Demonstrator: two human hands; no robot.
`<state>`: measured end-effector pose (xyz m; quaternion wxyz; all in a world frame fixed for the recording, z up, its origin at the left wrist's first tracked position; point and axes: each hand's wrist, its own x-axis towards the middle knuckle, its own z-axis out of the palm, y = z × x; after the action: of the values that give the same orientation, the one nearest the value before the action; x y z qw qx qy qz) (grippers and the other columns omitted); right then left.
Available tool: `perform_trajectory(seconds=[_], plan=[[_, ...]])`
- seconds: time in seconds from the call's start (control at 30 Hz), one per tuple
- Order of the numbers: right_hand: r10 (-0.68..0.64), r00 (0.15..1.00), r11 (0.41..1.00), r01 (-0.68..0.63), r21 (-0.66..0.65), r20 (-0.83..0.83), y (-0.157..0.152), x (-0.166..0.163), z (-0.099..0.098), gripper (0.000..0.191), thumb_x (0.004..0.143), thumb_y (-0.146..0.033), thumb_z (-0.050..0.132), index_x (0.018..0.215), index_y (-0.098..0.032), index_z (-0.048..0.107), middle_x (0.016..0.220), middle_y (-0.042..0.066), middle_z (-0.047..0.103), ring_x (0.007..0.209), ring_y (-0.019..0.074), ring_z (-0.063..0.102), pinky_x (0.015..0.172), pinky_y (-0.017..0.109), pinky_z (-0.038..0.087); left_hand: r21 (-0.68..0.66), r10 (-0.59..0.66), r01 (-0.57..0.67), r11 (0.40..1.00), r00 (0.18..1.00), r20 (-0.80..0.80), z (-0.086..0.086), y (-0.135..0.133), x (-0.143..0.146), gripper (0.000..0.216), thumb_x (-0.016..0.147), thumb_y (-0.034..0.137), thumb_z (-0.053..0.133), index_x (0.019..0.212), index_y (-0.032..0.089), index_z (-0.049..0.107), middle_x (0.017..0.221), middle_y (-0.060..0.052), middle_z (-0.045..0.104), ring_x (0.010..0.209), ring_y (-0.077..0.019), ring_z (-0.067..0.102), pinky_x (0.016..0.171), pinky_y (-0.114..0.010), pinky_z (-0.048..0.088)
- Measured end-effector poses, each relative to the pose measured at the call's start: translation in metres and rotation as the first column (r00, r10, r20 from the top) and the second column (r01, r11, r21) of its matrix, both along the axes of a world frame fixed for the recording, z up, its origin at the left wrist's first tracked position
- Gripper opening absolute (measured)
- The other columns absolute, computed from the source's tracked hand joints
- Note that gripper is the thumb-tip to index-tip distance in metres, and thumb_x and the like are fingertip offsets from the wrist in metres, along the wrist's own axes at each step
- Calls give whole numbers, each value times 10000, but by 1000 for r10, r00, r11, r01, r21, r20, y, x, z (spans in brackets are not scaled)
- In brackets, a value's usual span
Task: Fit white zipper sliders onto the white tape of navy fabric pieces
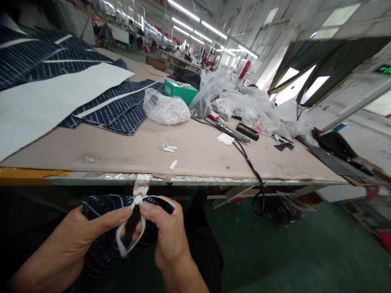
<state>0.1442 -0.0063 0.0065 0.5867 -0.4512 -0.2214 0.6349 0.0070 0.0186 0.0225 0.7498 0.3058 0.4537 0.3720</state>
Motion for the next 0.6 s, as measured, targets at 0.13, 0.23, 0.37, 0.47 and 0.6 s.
perform_trajectory(seconds=[0.13,0.23,0.37,0.47,0.6], plan=[[-18,1000,1000,18,17,-10,0,-1,1,329,678,-388,807,529,-169,613,449,-20,557,407,100,463,444,228,416,57,19,-12,998,992,-121,1,1,1,237,630,407,922,639,195,816,596,-38,794,537,-204,689,587,-280,564],[-9,1000,1000,10,12,-18,1,-1,1,322,671,-380,803,526,-167,610,445,-20,556,398,98,468,436,222,410,62,50,-40,997,984,-168,5,0,3,228,623,396,915,604,200,802,569,-34,781,525,-201,679,577,-274,554],[-18,1000,1000,18,13,-12,2,-1,4,296,654,-366,800,524,-168,621,429,-21,559,385,99,469,423,219,401,48,58,-52,998,989,-136,4,-1,3,238,620,397,924,586,203,791,568,-38,785,542,-205,693,581,-268,557],[-29,1000,999,29,23,-8,3,-1,5,289,660,-362,803,530,-172,627,438,-15,583,394,110,489,433,231,427,48,71,-63,997,982,-175,-4,0,2,290,601,454,943,652,204,806,621,-48,809,571,-241,729,601,-302,589],[-34,999,999,33,29,5,3,-1,2,272,669,-348,798,548,-167,635,444,-13,591,391,108,493,428,222,420,36,73,-68,997,985,-159,-11,2,1,312,588,465,958,645,202,800,621,-50,811,569,-235,729,581,-288,584]])
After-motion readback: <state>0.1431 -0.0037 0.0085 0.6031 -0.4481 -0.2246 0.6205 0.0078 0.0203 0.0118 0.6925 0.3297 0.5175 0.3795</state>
